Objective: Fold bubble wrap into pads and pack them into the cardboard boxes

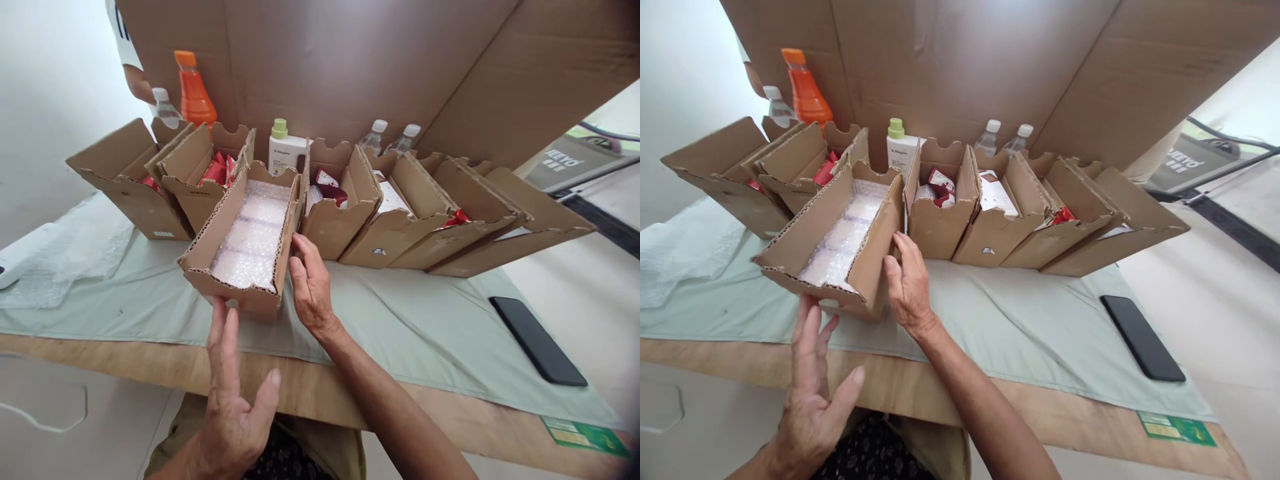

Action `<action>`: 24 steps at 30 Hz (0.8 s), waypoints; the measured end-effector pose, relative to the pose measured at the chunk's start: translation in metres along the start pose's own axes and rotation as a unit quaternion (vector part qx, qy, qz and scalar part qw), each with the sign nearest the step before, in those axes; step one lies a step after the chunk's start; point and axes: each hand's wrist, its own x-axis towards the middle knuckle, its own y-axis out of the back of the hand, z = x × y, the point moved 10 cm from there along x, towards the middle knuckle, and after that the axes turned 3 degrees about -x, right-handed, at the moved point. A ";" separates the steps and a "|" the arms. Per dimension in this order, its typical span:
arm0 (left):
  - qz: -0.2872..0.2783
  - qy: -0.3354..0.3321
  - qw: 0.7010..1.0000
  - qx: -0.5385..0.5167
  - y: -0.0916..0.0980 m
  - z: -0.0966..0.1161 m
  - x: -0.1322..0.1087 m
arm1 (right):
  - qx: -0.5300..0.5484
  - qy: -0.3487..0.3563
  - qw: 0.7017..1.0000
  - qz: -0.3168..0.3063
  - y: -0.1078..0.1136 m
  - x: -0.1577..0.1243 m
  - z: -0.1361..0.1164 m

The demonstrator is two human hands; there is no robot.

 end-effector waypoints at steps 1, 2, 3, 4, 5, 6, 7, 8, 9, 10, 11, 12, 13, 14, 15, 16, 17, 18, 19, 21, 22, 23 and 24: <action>-0.006 -0.004 1.000 0.006 -0.004 0.000 0.004 | 0.017 -0.032 0.999 0.001 -0.002 -0.005 0.014; -0.014 -0.008 1.000 0.010 -0.008 0.000 0.009 | 0.030 -0.065 0.997 0.003 -0.005 -0.009 0.028; -0.021 -0.013 1.000 0.012 -0.014 0.000 0.014 | 0.039 -0.094 0.995 0.004 -0.007 -0.013 0.041; -0.027 -0.018 0.999 0.013 -0.020 -0.001 0.020 | 0.043 -0.117 0.992 0.005 -0.009 -0.016 0.053; -0.030 -0.023 0.999 0.015 -0.026 -0.003 0.028 | 0.043 -0.134 0.990 0.006 -0.011 -0.018 0.063; -0.030 -0.028 0.999 0.019 -0.033 -0.005 0.036 | 0.043 -0.146 0.988 0.007 -0.012 -0.021 0.071; -0.027 -0.036 0.999 0.025 -0.039 -0.007 0.046 | 0.044 -0.158 0.986 0.007 -0.013 -0.022 0.077; -0.024 -0.044 0.998 0.031 -0.045 -0.010 0.056 | 0.046 -0.167 0.985 0.007 -0.014 -0.024 0.082; -0.019 -0.051 0.998 0.037 -0.050 -0.013 0.068 | 0.048 -0.174 0.983 0.006 -0.015 -0.025 0.086; -0.014 -0.057 0.997 0.042 -0.056 -0.017 0.079 | 0.051 -0.180 0.982 0.005 -0.015 -0.026 0.088; -0.009 -0.063 0.997 0.047 -0.060 -0.022 0.090 | 0.054 -0.185 0.981 0.004 -0.016 -0.027 0.090; -0.005 -0.070 0.996 0.051 -0.064 -0.026 0.101 | 0.057 -0.189 0.980 0.003 -0.016 -0.028 0.091; -0.001 -0.074 0.996 0.057 -0.067 -0.031 0.111 | 0.060 -0.192 0.980 0.002 -0.017 -0.028 0.092; 0.004 -0.080 0.995 0.062 -0.069 -0.035 0.120 | 0.062 -0.195 0.979 0.000 -0.017 -0.028 0.093; 0.008 -0.085 0.994 0.065 -0.071 -0.039 0.127 | 0.064 -0.197 0.978 0.000 -0.017 -0.028 0.093; 0.011 -0.090 0.994 0.065 -0.072 -0.042 0.132 | 0.065 -0.199 0.978 -0.001 -0.017 -0.028 0.094; 0.011 -0.092 0.994 0.062 -0.073 -0.045 0.136 | 0.067 -0.200 0.977 -0.003 -0.017 -0.028 0.095; 0.008 -0.090 0.994 0.057 -0.074 -0.048 0.138 | 0.068 -0.202 0.977 -0.004 -0.017 -0.027 0.095; 0.002 -0.086 0.995 0.051 -0.075 -0.051 0.139 | 0.069 -0.203 0.977 -0.006 -0.018 -0.027 0.095; -0.012 -0.074 0.996 0.039 -0.078 -0.055 0.140 | 0.071 -0.204 0.976 -0.010 -0.018 -0.027 0.095; -0.019 -0.069 0.997 0.035 -0.080 -0.056 0.139 | 0.072 -0.203 0.976 -0.013 -0.019 -0.027 0.095; -0.025 -0.067 0.997 0.031 -0.081 -0.057 0.139 | 0.073 -0.203 0.976 -0.015 -0.019 -0.027 0.094; -0.029 -0.068 0.997 0.028 -0.081 -0.057 0.139 | 0.073 -0.201 0.977 -0.016 -0.019 -0.027 0.094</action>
